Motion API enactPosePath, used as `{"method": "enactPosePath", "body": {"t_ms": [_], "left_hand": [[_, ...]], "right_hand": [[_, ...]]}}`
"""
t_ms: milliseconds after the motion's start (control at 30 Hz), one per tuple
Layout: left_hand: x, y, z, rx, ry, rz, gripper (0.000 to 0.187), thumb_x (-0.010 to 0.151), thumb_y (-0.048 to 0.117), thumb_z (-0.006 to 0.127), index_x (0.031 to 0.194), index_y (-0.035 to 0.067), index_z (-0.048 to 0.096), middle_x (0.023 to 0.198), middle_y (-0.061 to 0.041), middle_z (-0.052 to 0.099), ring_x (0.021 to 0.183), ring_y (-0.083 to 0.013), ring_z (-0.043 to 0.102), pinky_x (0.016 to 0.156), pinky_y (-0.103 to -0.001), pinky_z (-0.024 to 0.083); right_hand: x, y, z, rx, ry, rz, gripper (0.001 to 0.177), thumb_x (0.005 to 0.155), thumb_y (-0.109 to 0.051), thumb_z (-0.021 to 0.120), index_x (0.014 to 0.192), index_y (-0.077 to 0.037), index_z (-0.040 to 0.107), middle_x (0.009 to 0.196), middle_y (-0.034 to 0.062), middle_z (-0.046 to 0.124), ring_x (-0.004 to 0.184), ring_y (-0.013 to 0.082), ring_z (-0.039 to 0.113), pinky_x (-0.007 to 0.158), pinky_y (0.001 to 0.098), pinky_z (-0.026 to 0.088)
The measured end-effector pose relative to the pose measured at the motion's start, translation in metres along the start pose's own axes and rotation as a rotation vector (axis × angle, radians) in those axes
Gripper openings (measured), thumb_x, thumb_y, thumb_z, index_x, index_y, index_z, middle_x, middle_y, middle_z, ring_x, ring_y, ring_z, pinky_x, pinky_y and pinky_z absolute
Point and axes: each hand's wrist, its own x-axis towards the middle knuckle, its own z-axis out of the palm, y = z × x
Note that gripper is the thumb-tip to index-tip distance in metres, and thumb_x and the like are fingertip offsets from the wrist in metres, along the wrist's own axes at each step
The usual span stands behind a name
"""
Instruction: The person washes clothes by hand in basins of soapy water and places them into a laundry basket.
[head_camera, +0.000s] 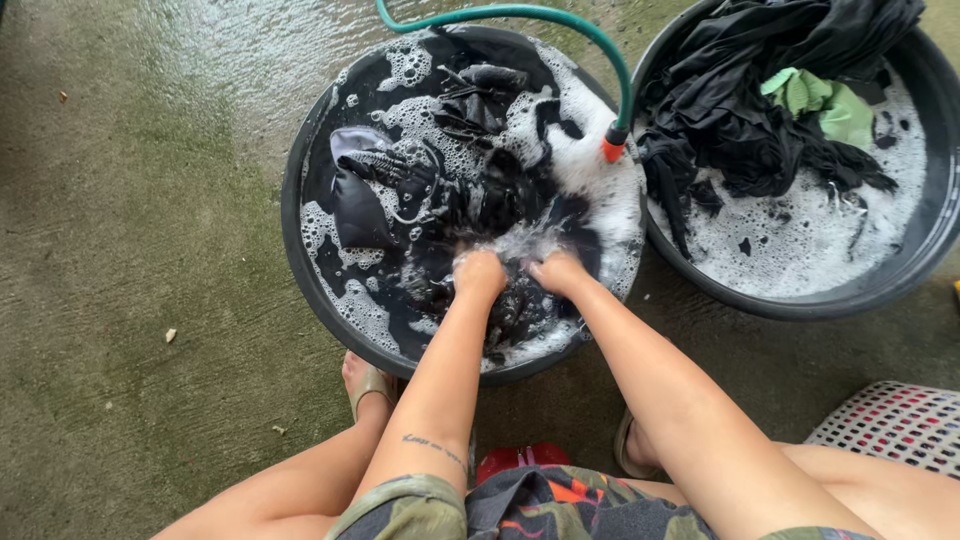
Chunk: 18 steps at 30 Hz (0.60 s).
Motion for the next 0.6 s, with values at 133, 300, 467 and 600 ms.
{"method": "enactPosePath", "body": {"t_ms": [133,300,467,600], "left_hand": [[0.032,0.053,-0.059,-0.351,-0.044,-0.097,0.034,0.096,0.033,0.066,0.101,0.001,0.075,0.104,-0.026,0.073,0.098,-0.0417,0.067,0.087,-0.048,0.054],[0.009,0.114,-0.171,-1.792,-0.550,-0.149,0.028,0.093,0.025,0.067,0.106,0.001,0.067,0.098,-0.013,0.074,0.085,-0.0301,0.072,0.079,-0.044,0.060],[-0.028,0.134,-0.244,-1.724,-0.318,-0.307,0.031,0.092,0.034,0.062,0.111,0.009,0.064,0.102,-0.006,0.069,0.089,-0.0254,0.065,0.072,-0.046,0.053],[-0.046,0.144,-0.228,-1.650,-0.343,-0.425,0.032,0.096,0.039,0.055,0.115,0.015,0.061,0.110,-0.003,0.064,0.100,-0.0236,0.059,0.082,-0.047,0.048]], "right_hand": [[-0.006,-0.009,-0.023,1.161,0.327,0.247,0.048,0.102,-0.041,0.057,0.122,0.002,0.068,0.113,0.0162,0.073,0.103,0.0280,0.070,0.094,0.0409,0.055],[-0.068,-0.054,-0.132,2.011,0.199,-0.325,0.043,0.109,-0.036,0.048,0.132,-0.003,0.064,0.120,0.0136,0.071,0.103,0.0244,0.070,0.090,0.0361,0.056],[-0.137,-0.115,-0.271,2.327,0.309,-0.196,0.052,0.089,-0.050,0.055,0.117,-0.008,0.065,0.106,0.0127,0.071,0.091,0.0285,0.073,0.083,0.0433,0.062],[-0.180,-0.166,-0.290,1.553,0.691,-0.485,0.039,0.093,-0.032,0.084,0.116,-0.003,0.071,0.113,0.0145,0.068,0.100,0.0260,0.064,0.093,0.0418,0.053]]}}
